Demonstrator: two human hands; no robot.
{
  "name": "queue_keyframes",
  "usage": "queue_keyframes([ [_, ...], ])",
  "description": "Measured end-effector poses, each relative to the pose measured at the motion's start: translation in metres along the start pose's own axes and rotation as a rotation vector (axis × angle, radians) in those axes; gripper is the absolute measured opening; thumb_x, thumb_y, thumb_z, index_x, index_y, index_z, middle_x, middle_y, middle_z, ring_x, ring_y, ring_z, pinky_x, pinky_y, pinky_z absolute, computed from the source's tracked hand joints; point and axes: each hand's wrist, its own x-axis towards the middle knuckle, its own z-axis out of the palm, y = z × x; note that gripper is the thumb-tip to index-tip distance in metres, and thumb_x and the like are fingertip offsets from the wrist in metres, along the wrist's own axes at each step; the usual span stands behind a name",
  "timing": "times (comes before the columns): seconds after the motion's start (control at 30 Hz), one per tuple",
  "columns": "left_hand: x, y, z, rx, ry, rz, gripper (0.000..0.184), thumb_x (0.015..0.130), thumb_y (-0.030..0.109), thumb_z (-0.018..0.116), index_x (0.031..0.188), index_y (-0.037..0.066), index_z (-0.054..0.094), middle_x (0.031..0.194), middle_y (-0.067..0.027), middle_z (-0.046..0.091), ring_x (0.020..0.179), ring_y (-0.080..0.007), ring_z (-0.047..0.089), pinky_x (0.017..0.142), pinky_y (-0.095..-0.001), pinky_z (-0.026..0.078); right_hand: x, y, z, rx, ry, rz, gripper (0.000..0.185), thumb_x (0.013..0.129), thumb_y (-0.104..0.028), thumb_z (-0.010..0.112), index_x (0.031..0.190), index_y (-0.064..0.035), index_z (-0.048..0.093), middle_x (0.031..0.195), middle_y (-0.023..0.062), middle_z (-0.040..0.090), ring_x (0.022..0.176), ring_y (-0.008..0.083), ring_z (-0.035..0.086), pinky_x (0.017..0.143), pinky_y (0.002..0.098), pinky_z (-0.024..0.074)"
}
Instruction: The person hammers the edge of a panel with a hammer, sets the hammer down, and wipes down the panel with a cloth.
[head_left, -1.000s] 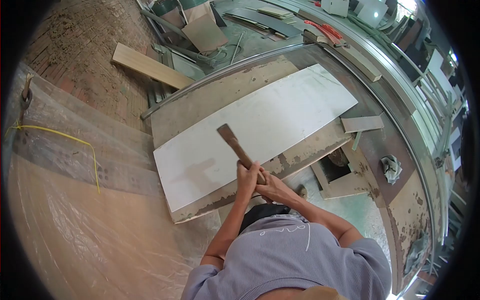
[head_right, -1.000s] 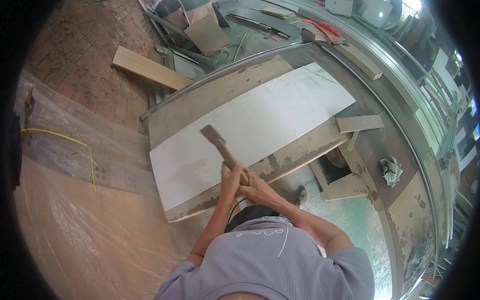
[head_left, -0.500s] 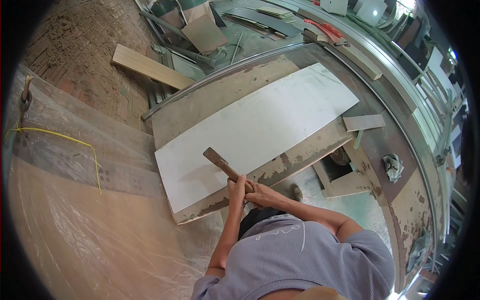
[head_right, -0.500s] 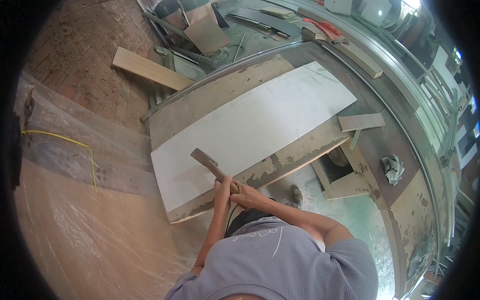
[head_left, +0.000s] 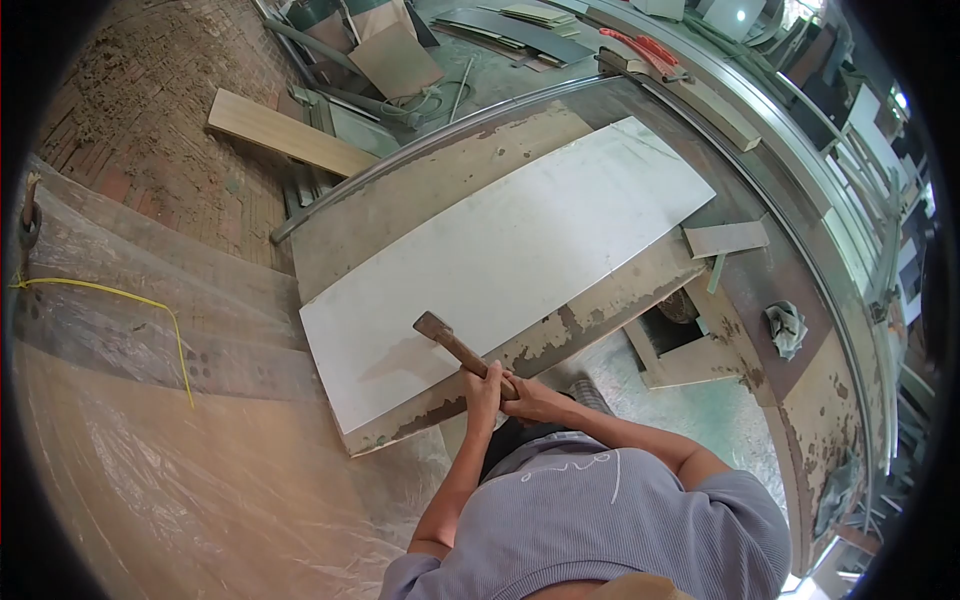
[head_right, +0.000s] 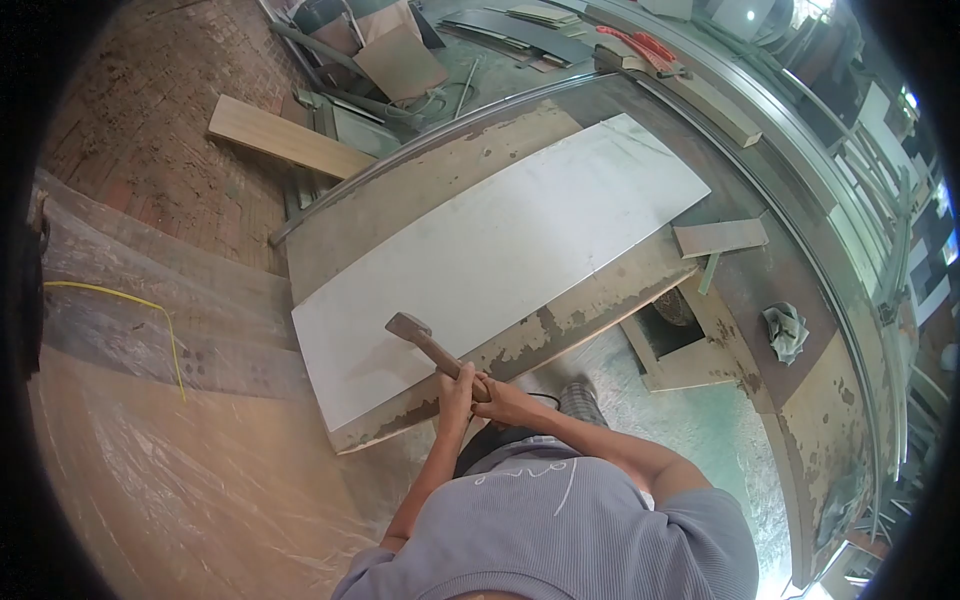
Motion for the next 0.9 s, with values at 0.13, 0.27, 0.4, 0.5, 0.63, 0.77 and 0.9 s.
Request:
queue_keyframes([
  [0.13,0.002,-0.009,-0.001,0.06,-0.001,-0.063,0.038,0.088,0.017,0.056,0.109,-0.006,0.033,0.081,-0.012,0.056,0.07,-0.0177,0.061,0.061,-0.0283,0.051,0.012,0.022,-0.002,-0.005,-0.038,-0.05,0.07,0.078,-0.025,0.057,0.136,-0.0011,0.026,0.065,0.0067,0.055,0.051,0.0153,0.054,0.046,0.0278,0.0438],
  [0.27,0.0,-0.008,0.009,0.083,0.093,-0.035,0.038,0.087,0.016,0.056,0.109,-0.005,0.034,0.08,-0.0124,0.057,0.069,-0.0185,0.061,0.061,-0.0294,0.051,0.02,0.033,-0.015,0.014,-0.124,-0.062,0.073,0.078,-0.026,0.057,0.138,-0.0005,0.024,0.064,0.0061,0.054,0.051,0.0152,0.054,0.046,0.0277,0.0438],
  [0.4,0.003,-0.011,0.016,0.142,0.197,0.007,0.036,0.084,0.016,0.057,0.107,-0.004,0.038,0.081,-0.0129,0.058,0.068,-0.019,0.061,0.062,-0.0312,0.05,0.022,0.035,-0.022,0.019,-0.189,-0.024,0.077,0.078,-0.029,0.057,0.142,-0.0048,0.022,0.069,0.0084,0.056,0.054,0.0174,0.056,0.051,0.0294,0.0493],
  [0.5,0.004,-0.009,0.019,0.284,0.259,0.073,0.035,0.082,0.017,0.058,0.105,-0.005,0.041,0.08,-0.0133,0.058,0.067,-0.0199,0.061,0.063,-0.0323,0.05,0.019,0.033,-0.025,0.036,-0.192,-0.032,0.077,0.077,-0.028,0.057,0.141,-0.0046,0.022,0.066,0.0064,0.054,0.052,0.0161,0.054,0.049,0.0291,0.0456],
  [0.63,0.007,-0.015,0.018,0.343,0.309,0.14,0.036,0.081,0.019,0.058,0.103,-0.005,0.042,0.079,-0.0133,0.058,0.067,-0.0212,0.061,0.065,-0.0331,0.049,0.021,0.036,-0.023,-0.034,-0.155,-0.063,0.077,0.076,-0.028,0.057,0.142,-0.0068,0.024,0.066,0.0057,0.054,0.052,0.0148,0.052,0.048,0.0287,0.0432],
  [0.77,0.003,-0.01,0.023,0.252,0.295,0.04,0.036,0.081,0.02,0.058,0.103,-0.006,0.043,0.081,-0.0142,0.058,0.068,-0.0227,0.061,0.066,-0.0341,0.049,0.023,0.041,-0.026,-0.103,-0.159,-0.039,0.078,0.075,-0.032,0.058,0.142,-0.007,0.026,0.073,0.0083,0.058,0.058,0.0173,0.055,0.052,0.0304,0.0447],
  [0.9,-0.001,-0.001,0.027,0.315,0.335,0.122,0.036,0.081,0.02,0.058,0.102,-0.006,0.044,0.08,-0.0142,0.057,0.068,-0.0227,0.06,0.066,-0.0339,0.049,0.027,0.047,-0.02,-0.114,-0.099,-0.134,0.081,0.073,-0.035,0.06,0.142,-0.007,0.027,0.081,0.0111,0.061,0.066,0.0195,0.057,0.056,0.0329,0.0457],
])
